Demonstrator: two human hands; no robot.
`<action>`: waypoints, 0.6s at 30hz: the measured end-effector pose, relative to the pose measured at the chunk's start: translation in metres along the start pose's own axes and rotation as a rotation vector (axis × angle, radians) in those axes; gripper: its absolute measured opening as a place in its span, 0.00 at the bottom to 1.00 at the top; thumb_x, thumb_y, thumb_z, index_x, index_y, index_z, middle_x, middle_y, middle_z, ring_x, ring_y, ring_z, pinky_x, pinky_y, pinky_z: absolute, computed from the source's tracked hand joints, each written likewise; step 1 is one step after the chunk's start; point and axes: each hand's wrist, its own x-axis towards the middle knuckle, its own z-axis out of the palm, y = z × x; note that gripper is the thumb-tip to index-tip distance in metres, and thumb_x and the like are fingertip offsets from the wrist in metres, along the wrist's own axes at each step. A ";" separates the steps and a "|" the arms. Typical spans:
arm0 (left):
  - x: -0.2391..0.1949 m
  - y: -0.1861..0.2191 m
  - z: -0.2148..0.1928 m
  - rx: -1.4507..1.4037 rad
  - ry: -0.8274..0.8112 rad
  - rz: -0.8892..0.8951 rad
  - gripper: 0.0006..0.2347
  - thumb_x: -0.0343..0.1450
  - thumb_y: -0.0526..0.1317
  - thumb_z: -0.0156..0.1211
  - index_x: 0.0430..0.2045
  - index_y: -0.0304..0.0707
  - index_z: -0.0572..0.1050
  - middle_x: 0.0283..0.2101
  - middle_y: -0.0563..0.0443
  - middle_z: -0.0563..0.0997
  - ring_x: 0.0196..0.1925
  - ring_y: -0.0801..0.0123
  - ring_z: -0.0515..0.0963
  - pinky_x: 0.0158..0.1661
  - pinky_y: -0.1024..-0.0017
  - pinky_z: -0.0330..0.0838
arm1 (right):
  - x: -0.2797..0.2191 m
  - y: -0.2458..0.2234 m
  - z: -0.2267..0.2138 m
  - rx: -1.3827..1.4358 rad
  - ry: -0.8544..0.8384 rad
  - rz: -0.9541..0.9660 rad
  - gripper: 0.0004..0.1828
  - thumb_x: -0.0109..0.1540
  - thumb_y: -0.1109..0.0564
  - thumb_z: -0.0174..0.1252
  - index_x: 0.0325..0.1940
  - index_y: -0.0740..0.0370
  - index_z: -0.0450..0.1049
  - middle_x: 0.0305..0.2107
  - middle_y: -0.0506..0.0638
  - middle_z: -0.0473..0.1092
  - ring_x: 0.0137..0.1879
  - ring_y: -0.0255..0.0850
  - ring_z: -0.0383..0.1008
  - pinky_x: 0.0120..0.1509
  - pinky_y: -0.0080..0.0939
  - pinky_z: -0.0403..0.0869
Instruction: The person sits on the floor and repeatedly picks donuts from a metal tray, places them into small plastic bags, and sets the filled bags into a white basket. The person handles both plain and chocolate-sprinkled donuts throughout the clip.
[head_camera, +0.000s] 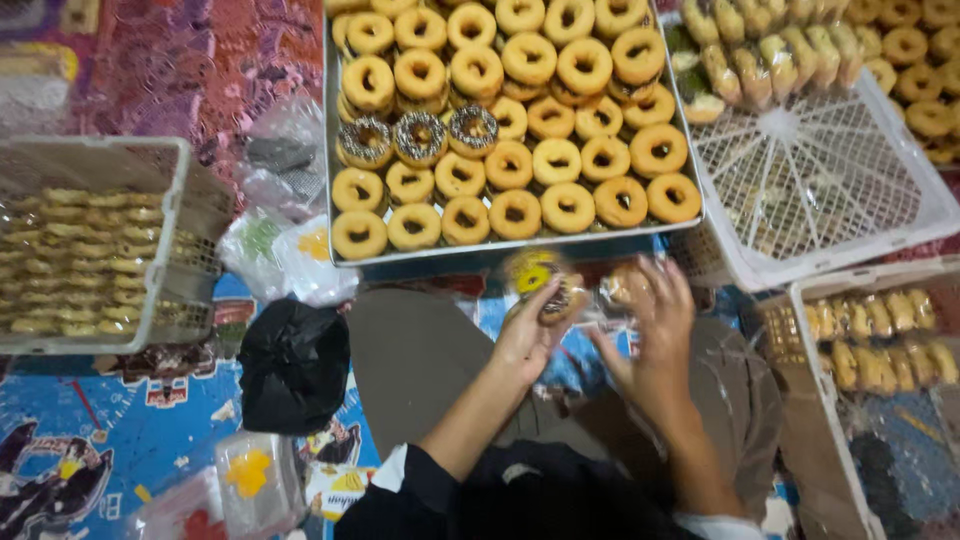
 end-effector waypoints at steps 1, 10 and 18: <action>-0.006 -0.004 -0.010 0.035 -0.026 -0.051 0.15 0.74 0.42 0.61 0.52 0.64 0.66 0.54 0.45 0.81 0.54 0.55 0.82 0.51 0.58 0.79 | -0.006 0.006 0.002 0.064 -0.133 0.018 0.31 0.53 0.55 0.68 0.58 0.61 0.68 0.49 0.64 0.73 0.59 0.61 0.69 0.62 0.55 0.68; -0.062 0.015 0.013 0.654 -0.176 0.375 0.13 0.77 0.41 0.54 0.41 0.25 0.80 0.44 0.39 0.86 0.48 0.56 0.84 0.52 0.66 0.77 | 0.000 0.011 -0.011 0.204 -0.334 -0.064 0.15 0.60 0.57 0.62 0.50 0.60 0.79 0.36 0.55 0.74 0.41 0.49 0.75 0.42 0.48 0.74; -0.135 0.053 0.043 1.619 -0.403 0.347 0.11 0.77 0.40 0.47 0.43 0.42 0.80 0.46 0.46 0.86 0.49 0.54 0.84 0.51 0.63 0.76 | -0.002 0.054 -0.025 0.031 -0.606 -0.350 0.14 0.51 0.53 0.69 0.35 0.58 0.74 0.32 0.54 0.71 0.41 0.52 0.73 0.46 0.56 0.71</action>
